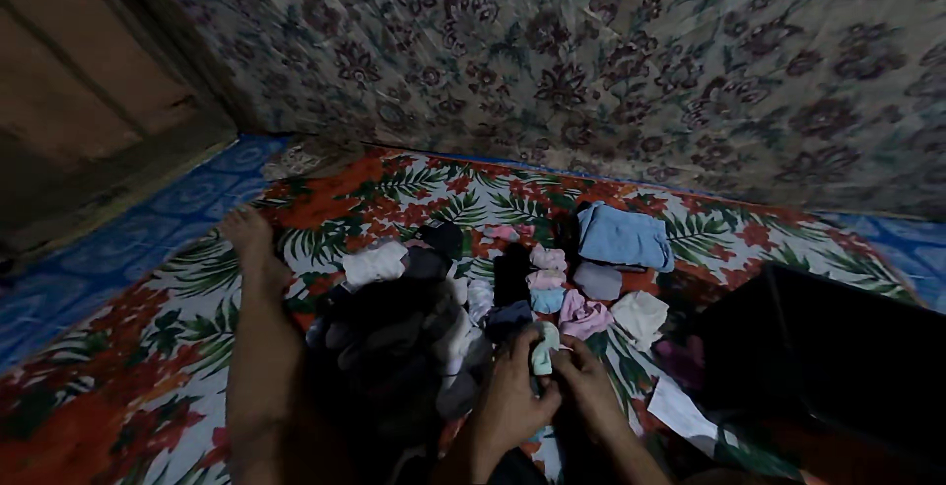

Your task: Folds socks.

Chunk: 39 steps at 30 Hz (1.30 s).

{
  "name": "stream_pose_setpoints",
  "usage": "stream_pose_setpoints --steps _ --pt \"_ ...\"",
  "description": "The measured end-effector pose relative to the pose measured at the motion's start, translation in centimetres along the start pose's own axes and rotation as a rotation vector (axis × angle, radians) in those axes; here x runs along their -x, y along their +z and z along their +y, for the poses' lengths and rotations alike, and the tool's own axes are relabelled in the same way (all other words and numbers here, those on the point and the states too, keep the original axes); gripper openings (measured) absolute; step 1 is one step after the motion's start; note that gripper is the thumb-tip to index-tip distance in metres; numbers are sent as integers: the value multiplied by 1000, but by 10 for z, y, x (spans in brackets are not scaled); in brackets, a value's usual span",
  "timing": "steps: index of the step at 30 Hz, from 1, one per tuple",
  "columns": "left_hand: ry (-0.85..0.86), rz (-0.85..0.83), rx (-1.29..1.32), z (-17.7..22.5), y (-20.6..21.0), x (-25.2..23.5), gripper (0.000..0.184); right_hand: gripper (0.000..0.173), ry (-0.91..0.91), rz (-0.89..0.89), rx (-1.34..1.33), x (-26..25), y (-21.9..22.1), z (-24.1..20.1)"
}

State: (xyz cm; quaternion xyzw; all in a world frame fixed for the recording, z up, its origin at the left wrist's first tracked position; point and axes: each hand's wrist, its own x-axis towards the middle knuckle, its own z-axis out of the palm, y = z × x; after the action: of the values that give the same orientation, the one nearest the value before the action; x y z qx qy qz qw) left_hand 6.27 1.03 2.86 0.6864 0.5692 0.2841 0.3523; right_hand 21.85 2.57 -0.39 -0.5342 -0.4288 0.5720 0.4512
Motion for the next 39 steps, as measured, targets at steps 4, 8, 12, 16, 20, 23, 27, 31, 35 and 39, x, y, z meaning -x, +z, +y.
stream_pose_setpoints --steps 4,8,12,16,20,23,27,31,35,39 --pt "-156 124 180 2 4 -4 39 37 -67 46 67 9 3 -3" --pt "-229 64 315 -1 -5 -12 34 33 -77 54 -6 10 4 -2" --pt "-263 111 572 -9 -1 -13 37 23 -58 38 48 8 3 -2" --pt "-257 228 341 -12 7 -14 23 24 -112 87 339 10 8 -2" --pt "-181 235 19 -1 5 -11 24 26 -176 151 433 12 12 1" --pt "-203 104 31 10 -2 -11 36 26 -240 180 472 13 11 1" --pt "-232 6 69 1 -6 -18 46 26 -198 113 365 14 11 -1" --pt "-332 -47 129 -2 -10 -19 39 25 -101 13 80 18 13 -4" --pt "-539 12 649 -13 4 -13 42 29 60 -92 -284 20 10 -11" --pt "-629 -19 1136 -5 14 1 38 27 129 -210 -452 12 -6 -21"
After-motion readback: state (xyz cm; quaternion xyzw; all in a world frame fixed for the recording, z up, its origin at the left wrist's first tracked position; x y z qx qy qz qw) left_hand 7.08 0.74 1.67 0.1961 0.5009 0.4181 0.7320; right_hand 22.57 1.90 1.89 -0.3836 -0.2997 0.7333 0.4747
